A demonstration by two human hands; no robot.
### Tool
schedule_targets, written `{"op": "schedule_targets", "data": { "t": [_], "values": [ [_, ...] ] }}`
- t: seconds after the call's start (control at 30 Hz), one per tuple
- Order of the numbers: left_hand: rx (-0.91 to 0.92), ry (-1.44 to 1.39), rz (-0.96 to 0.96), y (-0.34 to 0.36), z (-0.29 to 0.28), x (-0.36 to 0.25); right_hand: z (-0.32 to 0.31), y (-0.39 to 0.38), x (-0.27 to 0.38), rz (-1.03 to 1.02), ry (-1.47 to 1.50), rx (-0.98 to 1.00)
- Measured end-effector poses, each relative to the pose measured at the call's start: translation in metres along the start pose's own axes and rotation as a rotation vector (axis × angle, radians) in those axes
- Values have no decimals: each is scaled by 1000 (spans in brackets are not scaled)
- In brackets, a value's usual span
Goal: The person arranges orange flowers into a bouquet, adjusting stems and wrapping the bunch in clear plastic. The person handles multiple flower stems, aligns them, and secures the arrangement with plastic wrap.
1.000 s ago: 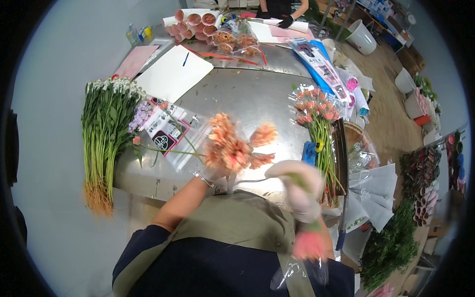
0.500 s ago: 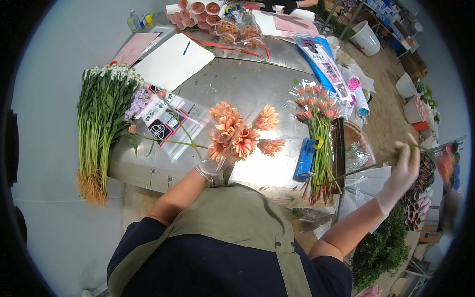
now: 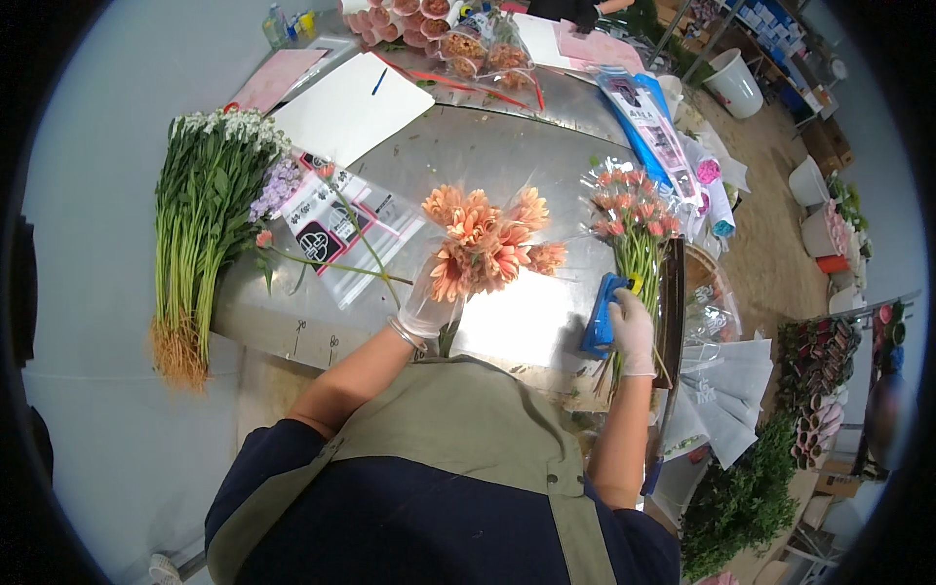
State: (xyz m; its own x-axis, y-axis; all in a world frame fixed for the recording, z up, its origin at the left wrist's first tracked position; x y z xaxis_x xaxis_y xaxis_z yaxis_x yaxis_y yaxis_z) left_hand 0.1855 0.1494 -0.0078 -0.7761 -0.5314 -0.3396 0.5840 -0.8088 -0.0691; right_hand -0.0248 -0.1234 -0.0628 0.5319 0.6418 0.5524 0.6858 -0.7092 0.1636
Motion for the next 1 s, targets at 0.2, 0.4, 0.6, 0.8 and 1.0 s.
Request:
{"op": "schedule_targets", "data": {
  "t": [0.2,0.4,0.6,0.8,1.0],
  "values": [
    [22,589,311,-10,9,-5,8,-23,9,-16,100,-57],
    [210,446,426,-9,14,-6,-17,-24,71,-71,230,-88],
    [152,947,453,0,-1,-4,-29,-46,188,-411,348,-128],
    [56,556,206,-4,-3,-2,-16,-65,290,-632,332,-55],
    [21,1124,344,-17,28,-20,-22,-50,304,-626,466,-258]
  ]
}}
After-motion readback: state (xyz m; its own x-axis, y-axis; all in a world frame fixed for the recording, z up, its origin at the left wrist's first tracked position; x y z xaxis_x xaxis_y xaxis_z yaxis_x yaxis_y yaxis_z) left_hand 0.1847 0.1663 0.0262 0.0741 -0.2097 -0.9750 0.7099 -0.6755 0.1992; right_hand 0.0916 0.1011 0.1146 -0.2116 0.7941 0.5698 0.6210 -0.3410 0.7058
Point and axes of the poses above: each hand's wrist, its own y-axis towards the middle knuckle, its own z-axis out of the palm, x = y × z, the point moved 5 cm from there along y, towards the middle knuckle, and after that the axes turned 8 degrees about -x, right-handed, at the moved point
